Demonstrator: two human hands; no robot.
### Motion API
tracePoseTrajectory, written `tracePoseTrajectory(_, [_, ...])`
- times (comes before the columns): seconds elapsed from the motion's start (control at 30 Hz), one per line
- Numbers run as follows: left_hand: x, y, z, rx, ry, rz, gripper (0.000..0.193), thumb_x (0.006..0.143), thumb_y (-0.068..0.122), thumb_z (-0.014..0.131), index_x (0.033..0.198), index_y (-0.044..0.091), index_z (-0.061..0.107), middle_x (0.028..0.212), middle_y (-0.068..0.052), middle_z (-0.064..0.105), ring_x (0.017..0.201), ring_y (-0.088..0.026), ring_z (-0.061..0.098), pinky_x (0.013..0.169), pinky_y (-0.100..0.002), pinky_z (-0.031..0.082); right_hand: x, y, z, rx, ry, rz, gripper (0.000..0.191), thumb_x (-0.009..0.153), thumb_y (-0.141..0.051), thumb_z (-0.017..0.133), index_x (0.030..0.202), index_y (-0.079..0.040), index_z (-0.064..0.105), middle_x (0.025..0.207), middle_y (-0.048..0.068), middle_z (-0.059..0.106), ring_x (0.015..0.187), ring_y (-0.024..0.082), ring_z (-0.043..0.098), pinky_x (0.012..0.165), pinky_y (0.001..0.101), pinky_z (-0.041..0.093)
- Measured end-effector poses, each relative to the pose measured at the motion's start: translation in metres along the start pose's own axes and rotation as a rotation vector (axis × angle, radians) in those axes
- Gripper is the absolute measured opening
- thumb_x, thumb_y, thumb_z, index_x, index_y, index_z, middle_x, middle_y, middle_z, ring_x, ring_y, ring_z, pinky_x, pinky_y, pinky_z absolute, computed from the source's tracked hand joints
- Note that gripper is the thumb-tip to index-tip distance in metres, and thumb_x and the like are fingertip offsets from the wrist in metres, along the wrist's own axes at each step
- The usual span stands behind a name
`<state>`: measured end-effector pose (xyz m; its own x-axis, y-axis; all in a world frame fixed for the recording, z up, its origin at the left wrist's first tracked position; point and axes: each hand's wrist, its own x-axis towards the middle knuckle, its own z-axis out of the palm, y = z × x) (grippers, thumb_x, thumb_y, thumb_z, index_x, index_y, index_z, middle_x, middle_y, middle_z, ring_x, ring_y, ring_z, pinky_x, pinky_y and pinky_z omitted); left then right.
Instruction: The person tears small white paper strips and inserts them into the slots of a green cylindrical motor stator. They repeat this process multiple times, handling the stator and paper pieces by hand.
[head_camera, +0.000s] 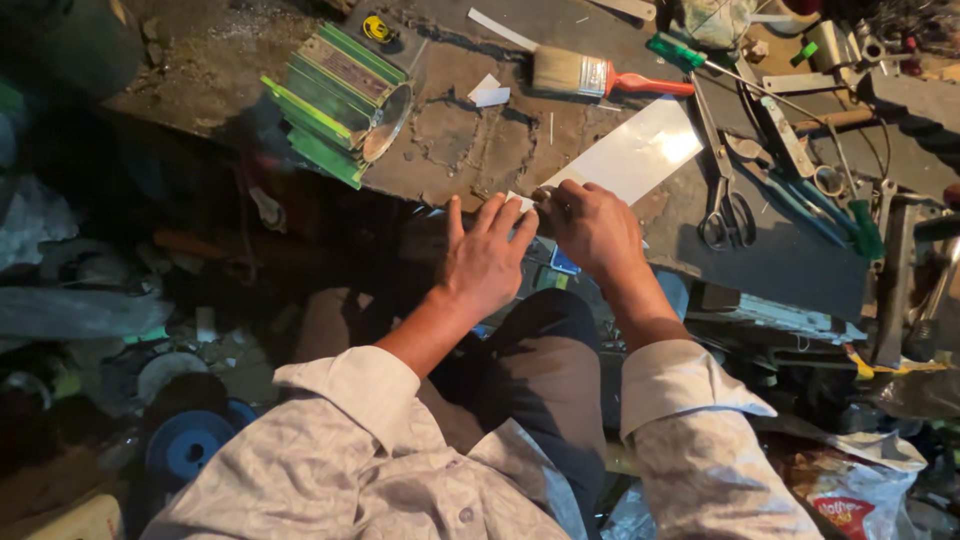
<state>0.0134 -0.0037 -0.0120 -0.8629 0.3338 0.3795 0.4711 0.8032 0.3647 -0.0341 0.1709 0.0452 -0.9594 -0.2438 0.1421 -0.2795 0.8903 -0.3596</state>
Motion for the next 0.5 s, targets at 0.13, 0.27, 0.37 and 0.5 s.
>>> tracePoseTrajectory(0.13, [-0.0049, -0.0058, 0.0039, -0.003, 0.02, 0.034, 0.054, 0.087, 0.014, 0.055, 0.139, 0.002, 0.055, 0.148, -0.013, 0.052, 0.141, -0.031, 0.044, 0.113, -0.075, 0.025, 0.0012, 0.0063, 0.0001, -0.002, -0.039, -0.025, 0.019, 0.092, -0.03, 0.072, 0.095, -0.011, 0.072, 0.083, 0.018, 0.067, 0.078, 0.044, 0.066, 0.068, 0.0527, 0.052])
tracePoseTrajectory(0.27, [-0.0046, -0.0083, 0.0062, 0.067, -0.003, 0.058, 0.051, 0.09, 0.015, 0.056, 0.14, 0.002, 0.054, 0.146, -0.013, 0.052, 0.14, -0.031, 0.045, 0.11, -0.076, 0.027, 0.001, 0.01, 0.0022, -0.026, -0.052, -0.083, 0.017, 0.092, -0.026, 0.071, 0.095, -0.01, 0.07, 0.085, 0.017, 0.067, 0.079, 0.044, 0.066, 0.067, 0.0523, 0.051])
tracePoseTrajectory(0.37, [-0.0039, -0.0087, 0.0072, 0.123, -0.027, 0.082, 0.052, 0.09, 0.017, 0.057, 0.139, 0.002, 0.054, 0.145, -0.015, 0.052, 0.14, -0.032, 0.045, 0.109, -0.075, 0.03, -0.0009, 0.0095, 0.0033, -0.035, -0.057, -0.093, 0.019, 0.092, -0.029, 0.073, 0.092, -0.01, 0.069, 0.083, 0.016, 0.067, 0.077, 0.043, 0.066, 0.066, 0.0524, 0.051])
tracePoseTrajectory(0.5, [-0.0039, -0.0077, 0.0072, 0.166, -0.039, 0.102, 0.053, 0.089, 0.018, 0.057, 0.139, 0.002, 0.053, 0.146, -0.016, 0.051, 0.139, -0.033, 0.045, 0.107, -0.074, 0.032, -0.0056, 0.0077, 0.0014, -0.033, -0.042, -0.119, 0.02, 0.091, -0.029, 0.073, 0.091, -0.009, 0.069, 0.083, 0.016, 0.067, 0.077, 0.044, 0.065, 0.065, 0.0525, 0.051])
